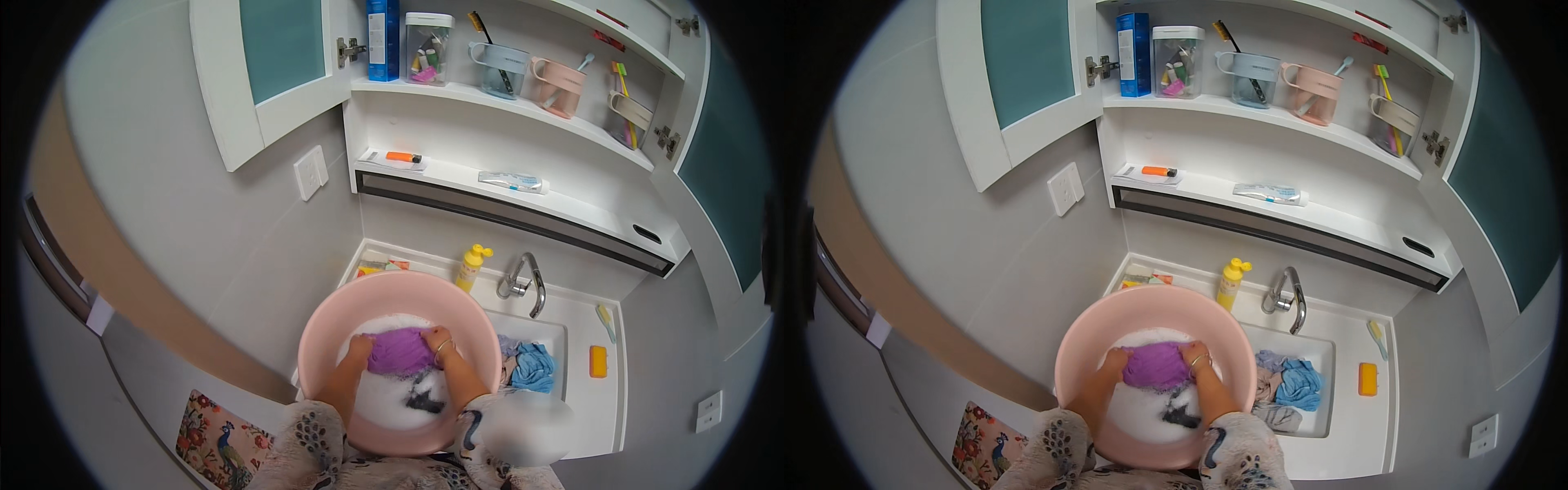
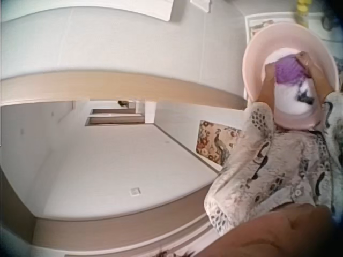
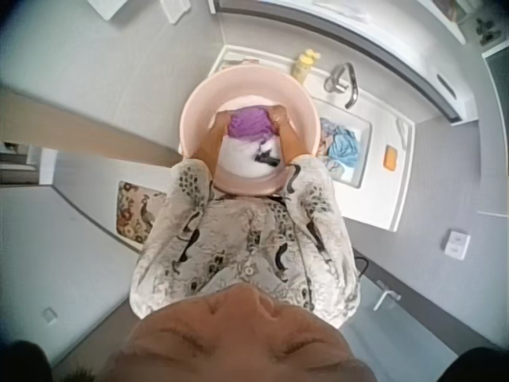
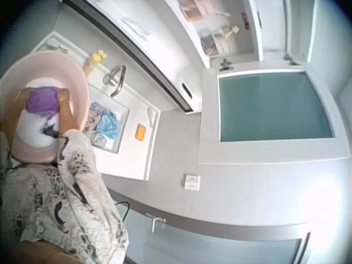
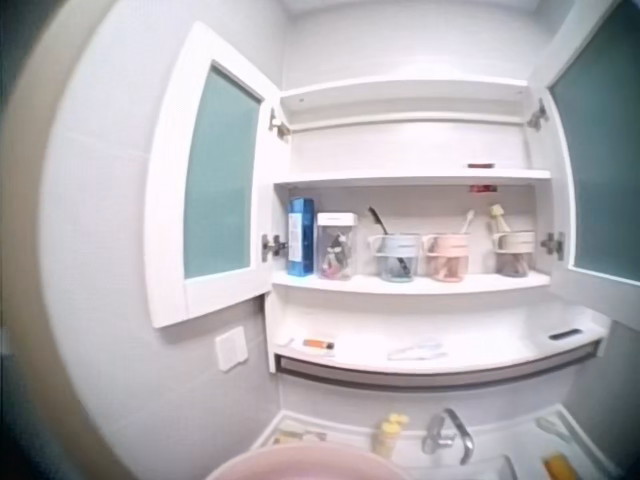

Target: The person hand washes small garments in a pink basin filled with soapy water. They scrub and wring a purple item, then a dark item, placing each on the sink counter after wringing. The person then gathers the washed items from the counter.

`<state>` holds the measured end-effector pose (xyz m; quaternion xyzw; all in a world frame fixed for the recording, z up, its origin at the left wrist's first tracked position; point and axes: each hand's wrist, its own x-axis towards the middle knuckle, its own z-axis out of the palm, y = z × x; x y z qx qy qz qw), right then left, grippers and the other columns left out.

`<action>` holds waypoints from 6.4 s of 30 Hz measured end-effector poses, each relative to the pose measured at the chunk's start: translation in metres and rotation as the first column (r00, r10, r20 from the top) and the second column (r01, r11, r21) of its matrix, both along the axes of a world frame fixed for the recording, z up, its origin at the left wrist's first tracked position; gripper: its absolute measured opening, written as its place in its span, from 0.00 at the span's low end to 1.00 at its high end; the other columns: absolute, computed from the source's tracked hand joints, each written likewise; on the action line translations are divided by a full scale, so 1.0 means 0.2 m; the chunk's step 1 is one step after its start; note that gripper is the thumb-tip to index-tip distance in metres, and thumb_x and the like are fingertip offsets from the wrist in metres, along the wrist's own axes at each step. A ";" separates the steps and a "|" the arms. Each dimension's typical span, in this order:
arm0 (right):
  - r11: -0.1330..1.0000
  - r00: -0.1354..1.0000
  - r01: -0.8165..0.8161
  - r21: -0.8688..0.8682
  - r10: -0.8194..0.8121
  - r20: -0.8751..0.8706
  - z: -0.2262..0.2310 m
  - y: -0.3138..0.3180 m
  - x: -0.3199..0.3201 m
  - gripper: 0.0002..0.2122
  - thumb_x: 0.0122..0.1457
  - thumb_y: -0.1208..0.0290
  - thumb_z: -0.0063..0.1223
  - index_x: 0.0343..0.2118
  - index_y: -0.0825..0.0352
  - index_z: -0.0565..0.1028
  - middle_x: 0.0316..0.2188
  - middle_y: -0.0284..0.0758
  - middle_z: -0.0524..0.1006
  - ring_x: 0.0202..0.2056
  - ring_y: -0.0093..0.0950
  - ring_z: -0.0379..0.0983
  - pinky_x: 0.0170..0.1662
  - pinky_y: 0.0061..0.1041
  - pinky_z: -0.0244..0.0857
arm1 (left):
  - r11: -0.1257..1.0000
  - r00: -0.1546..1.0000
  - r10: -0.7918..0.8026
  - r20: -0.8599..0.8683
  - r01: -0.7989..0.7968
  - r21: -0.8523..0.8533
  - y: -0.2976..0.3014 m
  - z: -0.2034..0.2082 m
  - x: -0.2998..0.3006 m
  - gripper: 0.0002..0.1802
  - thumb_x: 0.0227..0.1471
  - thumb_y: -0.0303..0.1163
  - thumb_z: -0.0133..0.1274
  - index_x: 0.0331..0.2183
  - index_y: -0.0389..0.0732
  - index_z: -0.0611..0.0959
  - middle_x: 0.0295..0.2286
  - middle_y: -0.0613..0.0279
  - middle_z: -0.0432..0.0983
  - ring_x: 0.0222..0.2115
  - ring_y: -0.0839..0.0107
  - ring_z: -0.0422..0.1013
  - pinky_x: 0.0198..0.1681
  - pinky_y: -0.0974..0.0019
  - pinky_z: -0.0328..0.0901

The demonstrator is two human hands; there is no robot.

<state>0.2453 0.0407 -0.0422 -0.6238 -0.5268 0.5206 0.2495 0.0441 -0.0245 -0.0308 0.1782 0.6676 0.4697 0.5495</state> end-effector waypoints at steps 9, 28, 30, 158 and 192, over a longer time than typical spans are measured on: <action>0.992 0.997 -0.063 0.108 0.058 0.055 -0.12 0.02 -0.06 0.13 0.50 0.65 0.45 0.31 0.71 0.74 0.35 0.44 0.74 0.38 0.36 0.71 0.41 0.30 0.63 | 0.995 0.940 0.050 0.337 -0.076 0.066 0.06 -0.10 0.07 0.11 0.49 0.30 0.42 0.36 0.37 0.71 0.34 0.52 0.70 0.35 0.58 0.69 0.39 0.57 0.64; 0.801 0.776 -0.434 0.412 0.101 0.622 0.28 -0.22 -0.32 0.21 0.58 0.57 0.30 0.25 0.68 0.75 0.24 0.48 0.74 0.29 0.41 0.73 0.37 0.38 0.64 | 0.975 0.747 -0.217 0.628 0.200 0.098 0.03 0.10 0.23 0.18 0.51 0.45 0.43 0.30 0.38 0.73 0.26 0.58 0.72 0.26 0.67 0.70 0.31 0.66 0.67; 0.945 0.915 -0.155 0.287 0.028 0.402 0.28 -0.07 -0.22 0.19 0.57 0.58 0.33 0.26 0.66 0.76 0.27 0.47 0.75 0.32 0.42 0.72 0.39 0.35 0.64 | 0.975 0.751 -0.212 0.625 0.207 0.082 0.03 0.15 0.24 0.15 0.51 0.40 0.44 0.30 0.37 0.74 0.24 0.61 0.73 0.23 0.67 0.70 0.30 0.65 0.67; 0.974 0.918 -0.137 0.177 0.058 0.393 -0.24 0.07 -0.19 0.14 0.45 0.63 0.53 0.23 0.72 0.74 0.17 0.42 0.73 0.23 0.28 0.69 0.30 0.27 0.63 | 0.999 0.993 0.008 -0.115 -0.013 -0.043 0.06 -0.23 -0.14 0.14 0.46 0.27 0.49 0.37 0.32 0.73 0.32 0.54 0.72 0.30 0.65 0.69 0.35 0.63 0.65; 0.922 0.978 0.101 0.373 -0.161 0.132 -0.23 0.05 -0.25 0.09 0.51 0.66 0.45 0.31 0.63 0.74 0.31 0.45 0.74 0.35 0.41 0.70 0.39 0.32 0.63 | 0.993 0.980 -0.076 -0.183 0.058 -0.102 0.08 -0.28 -0.05 0.10 0.47 0.32 0.49 0.33 0.38 0.73 0.27 0.60 0.71 0.26 0.69 0.67 0.32 0.63 0.65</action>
